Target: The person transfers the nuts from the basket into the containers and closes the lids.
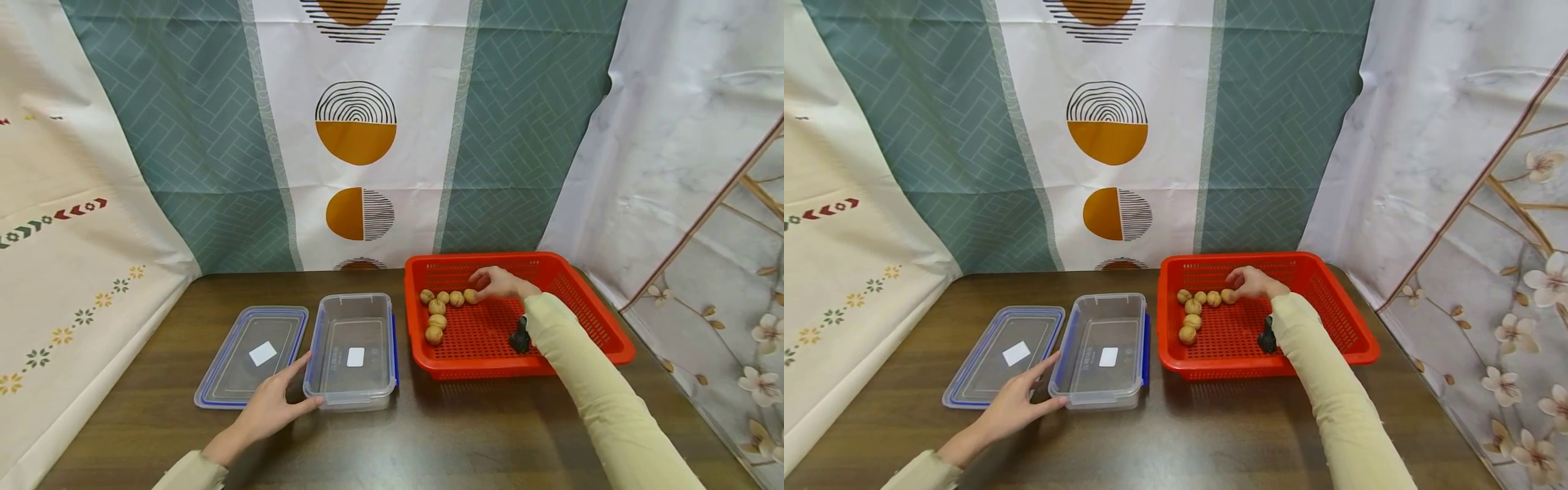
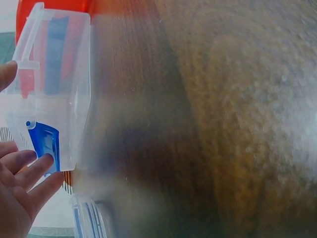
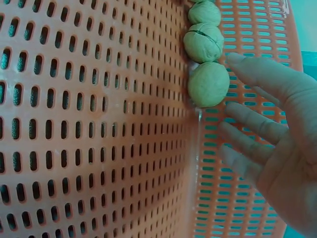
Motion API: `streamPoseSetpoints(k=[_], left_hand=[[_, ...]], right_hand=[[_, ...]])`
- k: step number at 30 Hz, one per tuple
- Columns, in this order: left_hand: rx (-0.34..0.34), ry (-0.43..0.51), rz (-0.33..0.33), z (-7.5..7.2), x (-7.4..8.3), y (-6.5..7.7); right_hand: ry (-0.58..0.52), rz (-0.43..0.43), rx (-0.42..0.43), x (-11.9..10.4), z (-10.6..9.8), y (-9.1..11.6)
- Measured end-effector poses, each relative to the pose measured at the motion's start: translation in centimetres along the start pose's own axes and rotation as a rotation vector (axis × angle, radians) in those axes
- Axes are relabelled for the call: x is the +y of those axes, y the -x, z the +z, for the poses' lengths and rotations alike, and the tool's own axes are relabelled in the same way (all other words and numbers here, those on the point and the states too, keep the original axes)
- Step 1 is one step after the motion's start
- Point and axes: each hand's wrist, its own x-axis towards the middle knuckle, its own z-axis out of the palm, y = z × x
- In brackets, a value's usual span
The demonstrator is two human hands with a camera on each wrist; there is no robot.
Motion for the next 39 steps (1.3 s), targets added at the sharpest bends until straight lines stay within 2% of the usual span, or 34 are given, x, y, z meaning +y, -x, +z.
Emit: streamPoseSetpoints(k=[6,10,23,39], left_hand=[[0.003,0.003,-0.006,0.0,-0.1,0.1],[0.012,0.009,0.001,0.1,-0.3,0.1],[0.027,0.02,0.002,0.2,-0.4,0.1],[0.014,0.058,-0.018,0.1,-0.1,0.1]], right_hand=[[0.025,-0.017,0.011,0.5,0.8,-0.4],[0.046,0.005,0.01,0.7,1.4,-0.6],[0.128,-0.024,0.007,1.5,2.0,-1.3],[0.06,-0.005,-0.01,1.4,1.7,-1.0]])
